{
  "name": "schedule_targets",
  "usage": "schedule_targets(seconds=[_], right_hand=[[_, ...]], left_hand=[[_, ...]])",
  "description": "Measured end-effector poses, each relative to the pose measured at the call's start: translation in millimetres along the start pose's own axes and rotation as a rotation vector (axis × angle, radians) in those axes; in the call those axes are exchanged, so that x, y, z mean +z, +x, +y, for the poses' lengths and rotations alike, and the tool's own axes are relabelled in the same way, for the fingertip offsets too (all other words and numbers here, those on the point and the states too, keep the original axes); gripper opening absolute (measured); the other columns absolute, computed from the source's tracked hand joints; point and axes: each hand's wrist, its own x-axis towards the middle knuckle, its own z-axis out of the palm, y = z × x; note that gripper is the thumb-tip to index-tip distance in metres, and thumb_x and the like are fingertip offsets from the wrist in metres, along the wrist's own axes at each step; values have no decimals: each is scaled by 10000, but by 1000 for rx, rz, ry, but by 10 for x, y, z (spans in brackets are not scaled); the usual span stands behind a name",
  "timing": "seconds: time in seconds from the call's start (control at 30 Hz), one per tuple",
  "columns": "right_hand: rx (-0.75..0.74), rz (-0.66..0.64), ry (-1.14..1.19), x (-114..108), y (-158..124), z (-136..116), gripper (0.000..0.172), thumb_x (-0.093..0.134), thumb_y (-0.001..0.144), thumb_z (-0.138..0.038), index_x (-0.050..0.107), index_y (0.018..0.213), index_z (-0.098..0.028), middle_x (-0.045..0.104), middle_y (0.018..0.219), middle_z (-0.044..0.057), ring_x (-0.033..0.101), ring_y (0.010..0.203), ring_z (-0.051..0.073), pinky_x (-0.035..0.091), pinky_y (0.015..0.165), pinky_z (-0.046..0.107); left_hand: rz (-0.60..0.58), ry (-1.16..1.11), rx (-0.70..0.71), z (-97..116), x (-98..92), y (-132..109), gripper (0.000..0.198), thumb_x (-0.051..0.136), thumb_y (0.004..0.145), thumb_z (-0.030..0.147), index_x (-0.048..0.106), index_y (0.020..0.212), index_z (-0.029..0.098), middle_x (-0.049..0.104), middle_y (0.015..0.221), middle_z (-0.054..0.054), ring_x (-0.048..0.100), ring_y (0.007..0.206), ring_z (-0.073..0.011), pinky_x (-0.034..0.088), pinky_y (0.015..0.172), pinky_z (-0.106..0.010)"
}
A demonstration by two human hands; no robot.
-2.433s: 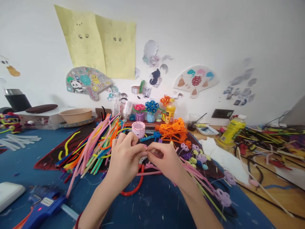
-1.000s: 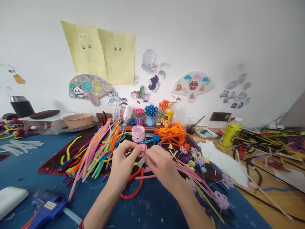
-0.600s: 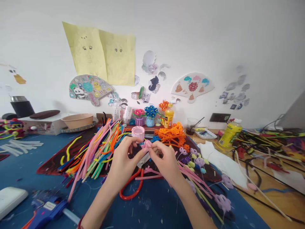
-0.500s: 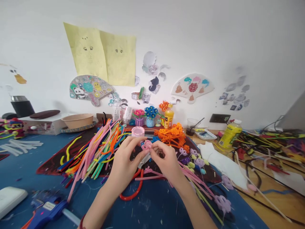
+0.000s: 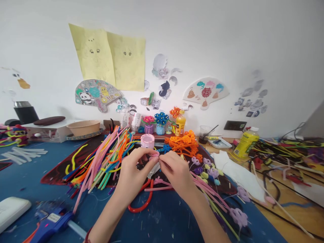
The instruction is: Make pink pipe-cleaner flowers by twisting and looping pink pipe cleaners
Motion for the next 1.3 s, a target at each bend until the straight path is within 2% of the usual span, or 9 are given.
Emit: schedule_targets(seconds=[0.2,0.43,0.57,0.67,0.77,0.93,1.13,1.2,1.3], right_hand=[[-141,-48,-164,-26,-12,13,264,371,980,-151,615,879,-161,576,736,49,479,696,174,404,643,298],[-169,-76,-178,-32,-16,-11,301,358,986,-164,634,869,-141,579,720,62,485,692,184,406,643,311],[77,14,129,-3,18,-24,221,451,954,-197,657,876,-175,637,781,51,569,726,171,453,673,290],[370,78,541,10,54,-26,121,556,900,-263,655,888,-194,672,796,32,628,724,166,499,683,279],[544,114,872,6,73,-29,130,632,849,-323,639,853,-193,681,778,23,638,698,162,517,686,280],[597,-4,1131,-11,73,-70,210,699,794,-376,669,875,-185,688,870,40,622,754,160,503,735,282],[585,-81,1127,-19,66,-69,260,712,773,-410,697,910,-189,685,866,45,621,796,185,496,779,322],[590,-70,1120,-38,66,-56,235,706,781,-395,698,886,-184,675,824,38,609,753,171,497,746,309],[601,-68,1092,-78,71,-53,175,700,789,-343,693,828,-173,645,762,23,577,684,142,483,679,270]], left_hand=[[61,283,250,-8,-43,16,70,589,873,190,659,875,192,599,890,-41,524,841,-193,395,759,-342],[85,356,239,-21,-26,17,81,570,880,190,650,876,195,583,909,-51,508,855,-207,392,768,-358],[71,163,140,22,-54,32,73,594,872,237,641,925,219,604,922,-29,535,875,-185,418,763,-313],[80,63,47,29,-67,28,232,613,859,277,589,1087,241,603,996,-21,533,824,-158,423,695,-269],[80,56,-16,18,-41,11,357,676,805,295,561,1136,228,596,939,-13,524,759,-146,422,679,-261],[0,-57,-50,41,5,-11,335,663,810,303,582,1123,215,619,829,-2,533,670,-135,431,633,-252],[-36,-46,-21,69,-10,-20,273,655,822,294,605,1075,205,612,733,14,505,599,-120,421,563,-234],[16,17,47,76,-24,-21,296,666,817,268,588,1095,202,622,803,-2,526,650,-126,440,601,-241],[116,176,257,92,-56,-18,251,668,818,216,614,1063,209,607,925,-42,553,818,-166,456,723,-283]])
